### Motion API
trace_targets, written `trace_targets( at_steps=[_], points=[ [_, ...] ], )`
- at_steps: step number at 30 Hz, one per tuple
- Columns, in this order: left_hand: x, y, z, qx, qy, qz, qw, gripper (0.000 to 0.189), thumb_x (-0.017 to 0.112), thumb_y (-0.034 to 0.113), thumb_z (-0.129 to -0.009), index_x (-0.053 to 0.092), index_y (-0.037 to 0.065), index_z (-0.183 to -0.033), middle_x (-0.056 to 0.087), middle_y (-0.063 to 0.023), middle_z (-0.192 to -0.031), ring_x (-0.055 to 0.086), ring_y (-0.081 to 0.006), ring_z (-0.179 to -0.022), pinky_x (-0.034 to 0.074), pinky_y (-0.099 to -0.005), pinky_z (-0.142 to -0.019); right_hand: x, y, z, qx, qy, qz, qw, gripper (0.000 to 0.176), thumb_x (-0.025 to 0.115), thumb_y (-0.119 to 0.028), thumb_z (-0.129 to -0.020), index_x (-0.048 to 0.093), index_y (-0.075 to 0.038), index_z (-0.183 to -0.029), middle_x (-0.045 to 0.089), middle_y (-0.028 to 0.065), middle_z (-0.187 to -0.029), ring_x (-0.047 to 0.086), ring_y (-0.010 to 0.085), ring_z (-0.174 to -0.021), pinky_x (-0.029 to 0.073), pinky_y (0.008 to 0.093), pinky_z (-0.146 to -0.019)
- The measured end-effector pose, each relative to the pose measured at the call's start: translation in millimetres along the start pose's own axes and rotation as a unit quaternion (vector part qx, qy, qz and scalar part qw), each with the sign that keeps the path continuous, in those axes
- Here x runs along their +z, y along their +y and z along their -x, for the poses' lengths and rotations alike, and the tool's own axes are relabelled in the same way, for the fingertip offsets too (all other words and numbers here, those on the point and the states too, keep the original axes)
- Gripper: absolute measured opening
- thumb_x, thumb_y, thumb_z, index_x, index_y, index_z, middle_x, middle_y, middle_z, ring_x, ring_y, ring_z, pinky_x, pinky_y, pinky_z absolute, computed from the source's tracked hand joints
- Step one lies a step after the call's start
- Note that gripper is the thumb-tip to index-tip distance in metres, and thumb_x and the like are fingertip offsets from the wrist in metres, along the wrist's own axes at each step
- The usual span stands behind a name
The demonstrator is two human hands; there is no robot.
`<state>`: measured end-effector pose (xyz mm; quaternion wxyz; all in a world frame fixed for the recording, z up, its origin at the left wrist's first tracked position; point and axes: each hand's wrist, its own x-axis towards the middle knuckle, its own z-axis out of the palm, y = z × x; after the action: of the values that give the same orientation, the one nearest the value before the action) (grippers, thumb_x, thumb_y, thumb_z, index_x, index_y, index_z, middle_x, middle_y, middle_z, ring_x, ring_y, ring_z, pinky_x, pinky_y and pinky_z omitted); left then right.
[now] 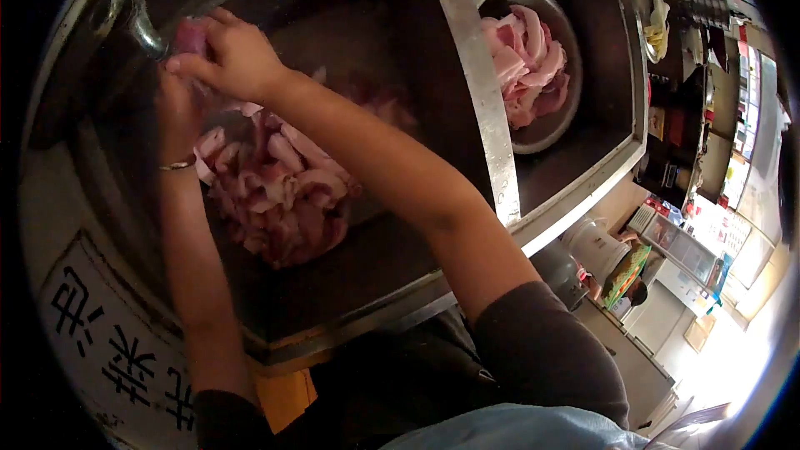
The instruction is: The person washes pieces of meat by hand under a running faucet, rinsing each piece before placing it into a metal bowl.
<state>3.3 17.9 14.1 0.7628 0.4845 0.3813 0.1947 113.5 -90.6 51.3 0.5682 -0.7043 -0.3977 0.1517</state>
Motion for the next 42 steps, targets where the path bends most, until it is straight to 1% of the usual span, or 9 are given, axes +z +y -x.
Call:
trace_targets(
  at_steps=[2,5,9,14,21,23,25,31,42],
  points=[
    [-10.8,8.5,-8.1,0.271,-0.214,-0.347,0.872,0.029,0.036,0.027,-0.09,0.049,0.003,-0.099,0.051,-0.0059,-0.1,0.051,-0.0134,-0.089,0.042,-0.0279,-0.075,-3.2,-7.6,-3.9,-0.038,0.018,0.038,0.998,0.043,0.062,-0.039,-0.068,0.058,-0.003,-0.092,0.054,0.016,-0.084,0.055,0.0349,-0.072,0.047,0.0386,-0.065],
    [10.0,11.0,9.6,0.176,-0.082,-0.101,0.976,0.02,0.048,0.018,-0.083,0.051,0.002,-0.095,0.052,-0.0115,-0.087,0.052,-0.0187,-0.083,0.041,-0.0344,-0.066,-4.9,-12.2,-11.5,-0.116,0.057,0.087,0.988,0.033,0.061,-0.032,-0.067,0.059,-0.006,-0.087,0.054,0.0144,-0.086,0.055,0.0342,-0.067,0.047,0.0405,-0.062],
    [20.0,21.7,8.6,0.14,-0.064,-0.166,0.974,0.028,0.044,0.024,-0.087,0.049,0.003,-0.104,0.053,-0.0096,-0.098,0.051,-0.0192,-0.087,0.041,-0.0351,-0.07,9.2,-17.4,-16.3,-0.079,0.08,0.095,0.989,0.023,0.059,-0.025,-0.066,0.058,-0.009,-0.082,0.057,0.0122,-0.078,0.057,0.0315,-0.063,0.047,0.0404,-0.057],
    [41.6,21.4,30.3,-0.077,0.062,0.192,0.976,0.046,0.034,0.041,-0.09,0.039,0.007,-0.121,0.045,-0.0047,-0.121,0.045,-0.0194,-0.107,0.038,-0.0312,-0.088,11.5,-16.9,-22.0,-0.02,-0.013,0.146,0.989,0.023,0.059,-0.025,-0.065,0.059,-0.01,-0.083,0.059,0.0103,-0.066,0.058,0.0303,-0.062,0.046,0.0401,-0.056],
    [16.3,12.2,2.1,0.064,-0.09,0.063,0.992,0.056,0.028,0.052,-0.087,0.04,0.009,-0.122,0.047,-0.0031,-0.119,0.045,-0.0167,-0.108,0.039,-0.0294,-0.086,-10.0,-15.2,-17.0,-0.028,-0.064,0.108,0.992,0.036,0.06,-0.04,-0.07,0.057,-0.01,-0.09,0.061,0.01,-0.07,0.059,0.0305,-0.065,0.047,0.0388,-0.06],
    [-10.6,2.7,-18.3,0.215,-0.045,-0.324,0.92,0.056,0.03,0.052,-0.087,0.047,0.007,-0.115,0.053,-0.0036,-0.109,0.052,-0.0174,-0.097,0.044,-0.0314,-0.077,-12.9,-12.7,-13.0,-0.031,-0.086,0.1,0.991,0.038,0.058,-0.042,-0.072,0.057,-0.01,-0.093,0.061,0.01,-0.071,0.059,0.0307,-0.066,0.047,0.0385,-0.06],
    [-17.8,0.7,-15.5,0.17,-0.103,-0.21,0.957,0.042,0.03,0.037,-0.088,0.049,0.006,-0.11,0.055,-0.0042,-0.1,0.053,-0.0149,-0.089,0.044,-0.0284,-0.073,-6.2,-1.9,-10.4,-0.031,-0.13,0.225,0.965,0.046,0.058,-0.047,-0.072,0.055,-0.01,-0.098,0.061,0.011,-0.071,0.059,0.0299,-0.065,0.047,0.038,-0.061],
    [39.0,3.4,-21.3,0.137,0.05,-0.009,0.989,0.025,0.046,0.025,-0.086,0.054,0.005,-0.098,0.056,-0.0026,-0.083,0.052,-0.0081,-0.073,0.044,-0.0241,-0.064,-25.0,-18.8,-18.5,0.081,-0.11,0.013,0.991,0.043,0.051,-0.044,-0.079,0.051,-0.006,-0.099,0.061,0.0128,-0.081,0.058,0.0313,-0.078,0.046,0.0385,-0.07],
    [34.3,12.3,-0.1,0.214,-0.127,-0.349,0.903,0.033,0.046,0.03,-0.088,0.042,0.004,-0.108,0.044,-0.0059,-0.103,0.049,-0.0147,-0.091,0.042,-0.0311,-0.08,-12.4,-18.6,-28.0,0.067,-0.08,-0.405,0.908,0.009,0.048,-0.01,-0.086,0.042,-0.005,-0.083,0.044,-0.0003,-0.073,0.039,0.0068,-0.065,0.034,0.0186,-0.061]
  ],
)
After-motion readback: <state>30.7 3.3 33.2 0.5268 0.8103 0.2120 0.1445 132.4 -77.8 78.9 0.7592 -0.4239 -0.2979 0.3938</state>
